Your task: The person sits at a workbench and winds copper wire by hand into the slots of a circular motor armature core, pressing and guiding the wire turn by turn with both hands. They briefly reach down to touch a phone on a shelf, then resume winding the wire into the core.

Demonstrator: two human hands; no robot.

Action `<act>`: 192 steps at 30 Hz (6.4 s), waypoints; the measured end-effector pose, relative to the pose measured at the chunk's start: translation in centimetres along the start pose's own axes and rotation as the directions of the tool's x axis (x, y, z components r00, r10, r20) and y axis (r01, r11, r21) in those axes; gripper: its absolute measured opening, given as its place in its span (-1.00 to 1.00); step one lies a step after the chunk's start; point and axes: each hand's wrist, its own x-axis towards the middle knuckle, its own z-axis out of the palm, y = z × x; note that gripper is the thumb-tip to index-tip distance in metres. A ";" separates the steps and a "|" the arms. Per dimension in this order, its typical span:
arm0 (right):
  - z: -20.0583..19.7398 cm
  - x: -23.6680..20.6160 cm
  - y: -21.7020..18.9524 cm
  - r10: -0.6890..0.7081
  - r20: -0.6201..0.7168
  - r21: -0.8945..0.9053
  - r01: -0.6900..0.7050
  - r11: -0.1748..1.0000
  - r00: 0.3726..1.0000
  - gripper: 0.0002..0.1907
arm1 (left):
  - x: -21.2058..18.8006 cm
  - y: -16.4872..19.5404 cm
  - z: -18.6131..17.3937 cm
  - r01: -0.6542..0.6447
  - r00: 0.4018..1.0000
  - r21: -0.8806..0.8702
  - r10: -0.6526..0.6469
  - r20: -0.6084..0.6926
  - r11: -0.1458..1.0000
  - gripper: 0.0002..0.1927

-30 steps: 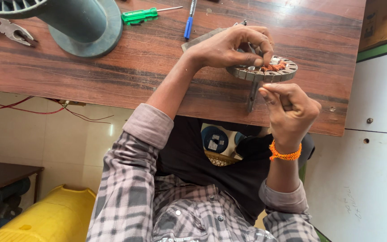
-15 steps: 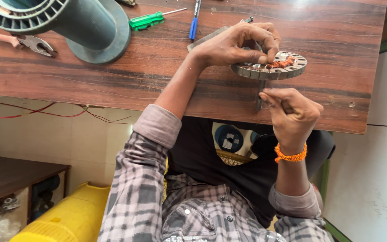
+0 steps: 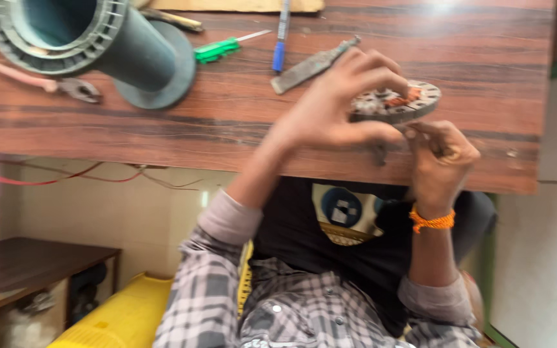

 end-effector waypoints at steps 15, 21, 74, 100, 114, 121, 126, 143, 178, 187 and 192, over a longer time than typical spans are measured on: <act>-0.9 -0.6 -2.3 0.067 0.017 0.184 -0.069 0.981 0.998 -0.92 | -0.9 0.3 2.9 0.096 0.970 0.266 -0.030 -0.243 0.959 -0.54; -1.0 -1.1 -1.4 0.036 -0.003 0.111 -0.036 0.993 0.999 -0.95 | -1.1 -1.0 1.0 0.002 0.979 0.174 0.033 -0.200 0.985 -0.51; 2.5 11.2 -6.9 -0.077 0.365 -0.122 0.129 0.984 0.928 -0.94 | 1.8 -0.2 0.8 0.474 0.864 -0.150 -0.491 -0.111 0.868 -0.28; 4.5 0.6 -9.1 -0.157 0.167 -0.269 0.198 0.942 0.973 -0.90 | 2.0 -6.7 -2.6 0.208 0.927 -0.486 -0.012 0.374 0.849 -0.79; 4.6 0.3 -7.2 -0.474 0.221 -0.304 0.522 0.797 0.852 -0.89 | 1.7 -6.1 -2.7 0.205 0.931 -0.546 0.011 0.365 0.812 -0.77; 4.0 0.3 -7.1 -0.274 0.202 -0.165 0.309 0.937 0.940 -0.92 | 2.1 -6.2 -2.5 0.248 0.915 -0.557 -0.004 0.402 0.793 -0.77; 3.9 -0.2 -6.2 -0.243 0.204 -0.124 0.271 0.954 0.948 -0.92 | 1.9 -6.2 -2.3 0.254 0.921 -0.545 -0.027 0.390 0.799 -0.76; 1.6 -0.3 -3.0 0.071 0.124 0.090 -0.082 0.993 0.990 -0.90 | -0.5 -0.6 -0.9 0.018 0.996 -0.088 -0.011 0.090 0.996 -0.40; -0.9 -0.1 -4.3 -0.030 0.044 -0.110 0.035 0.993 0.999 -0.86 | -0.6 -1.9 1.9 -0.084 0.980 0.156 0.110 -0.169 0.984 -0.53; 0.2 1.9 -7.8 -0.212 0.164 -0.253 0.249 0.935 0.963 -0.79 | -1.0 -1.4 1.5 -0.071 0.976 0.161 0.102 -0.190 0.984 -0.53; 0.5 2.8 -7.7 -0.261 0.199 -0.255 0.307 0.917 0.945 -0.83 | -1.2 -1.5 1.5 -0.072 0.973 0.156 0.103 -0.204 0.985 -0.49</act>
